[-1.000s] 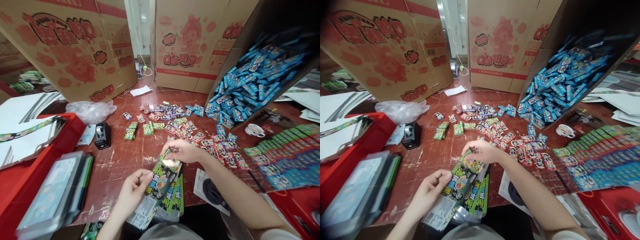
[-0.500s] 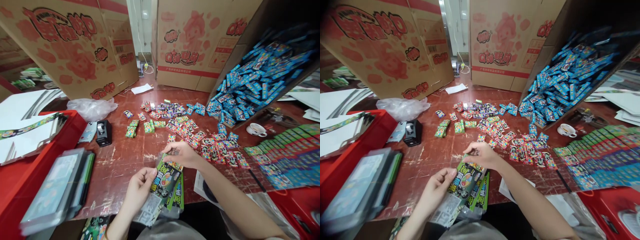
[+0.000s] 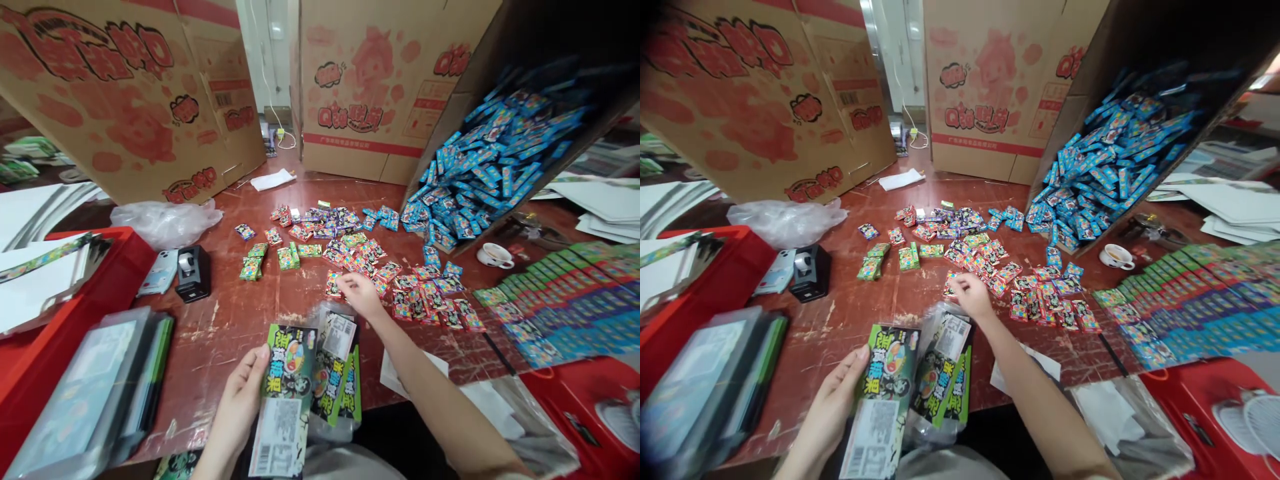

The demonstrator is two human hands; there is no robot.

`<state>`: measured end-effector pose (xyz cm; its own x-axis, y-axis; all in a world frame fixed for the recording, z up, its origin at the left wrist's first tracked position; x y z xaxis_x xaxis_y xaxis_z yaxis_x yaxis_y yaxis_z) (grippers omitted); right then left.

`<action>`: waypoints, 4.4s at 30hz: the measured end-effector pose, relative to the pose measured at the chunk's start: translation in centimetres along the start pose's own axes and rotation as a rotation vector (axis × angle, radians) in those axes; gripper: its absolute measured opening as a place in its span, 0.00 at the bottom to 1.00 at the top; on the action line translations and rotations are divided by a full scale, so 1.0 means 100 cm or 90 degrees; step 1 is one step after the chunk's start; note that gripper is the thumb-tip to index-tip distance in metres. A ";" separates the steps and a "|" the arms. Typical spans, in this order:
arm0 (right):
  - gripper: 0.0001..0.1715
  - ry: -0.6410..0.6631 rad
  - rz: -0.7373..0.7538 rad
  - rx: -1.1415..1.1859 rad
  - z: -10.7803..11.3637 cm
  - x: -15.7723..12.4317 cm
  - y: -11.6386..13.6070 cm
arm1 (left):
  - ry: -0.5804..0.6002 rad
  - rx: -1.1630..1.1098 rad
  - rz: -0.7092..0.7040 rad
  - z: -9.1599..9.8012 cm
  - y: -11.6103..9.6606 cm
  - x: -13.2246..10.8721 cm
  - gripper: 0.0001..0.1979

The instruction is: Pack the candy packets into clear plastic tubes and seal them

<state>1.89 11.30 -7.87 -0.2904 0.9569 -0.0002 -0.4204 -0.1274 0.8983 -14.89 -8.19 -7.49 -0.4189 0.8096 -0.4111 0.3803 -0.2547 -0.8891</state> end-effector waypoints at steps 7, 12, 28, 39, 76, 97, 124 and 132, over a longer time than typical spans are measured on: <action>0.42 -0.051 -0.112 0.003 -0.037 0.054 -0.012 | -0.038 -0.055 0.021 0.004 0.006 0.004 0.18; 0.25 0.146 -0.101 0.187 -0.021 0.036 -0.008 | -0.081 -0.040 0.010 0.012 0.005 0.005 0.18; 0.32 0.307 -0.193 0.696 0.003 -0.027 0.010 | 0.048 -0.010 -0.019 -0.018 0.003 0.004 0.19; 0.23 0.222 -0.131 0.583 0.008 -0.028 0.005 | 0.038 0.036 -0.071 -0.018 0.002 -0.001 0.18; 0.13 0.182 0.053 0.291 -0.001 -0.032 0.043 | 0.074 0.016 -0.081 -0.037 -0.009 -0.003 0.17; 0.16 0.133 -0.061 -0.303 -0.016 0.208 0.000 | -0.021 0.047 0.006 0.004 -0.010 0.034 0.22; 0.16 0.086 0.020 0.593 -0.029 -0.080 0.024 | -0.067 0.029 -0.403 -0.058 -0.043 0.001 0.11; 0.22 0.227 -0.029 0.429 -0.016 -0.153 0.027 | 0.099 0.023 -0.101 -0.042 -0.013 -0.024 0.14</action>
<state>3.80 -4.10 -6.12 -0.5938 0.8003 -0.0826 0.1440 0.2067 0.9677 -10.96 -7.57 -4.47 -0.3377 0.9121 -0.2324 0.2894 -0.1343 -0.9477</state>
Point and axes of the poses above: each hand's wrist, its own x-axis towards the middle knuckle, its own z-axis out of the back of the hand, y = z × x, the point moved 2 cm from there along x, towards the middle knuckle, and after that the axes turned 4 degrees about -y, right-handed, at the moved point
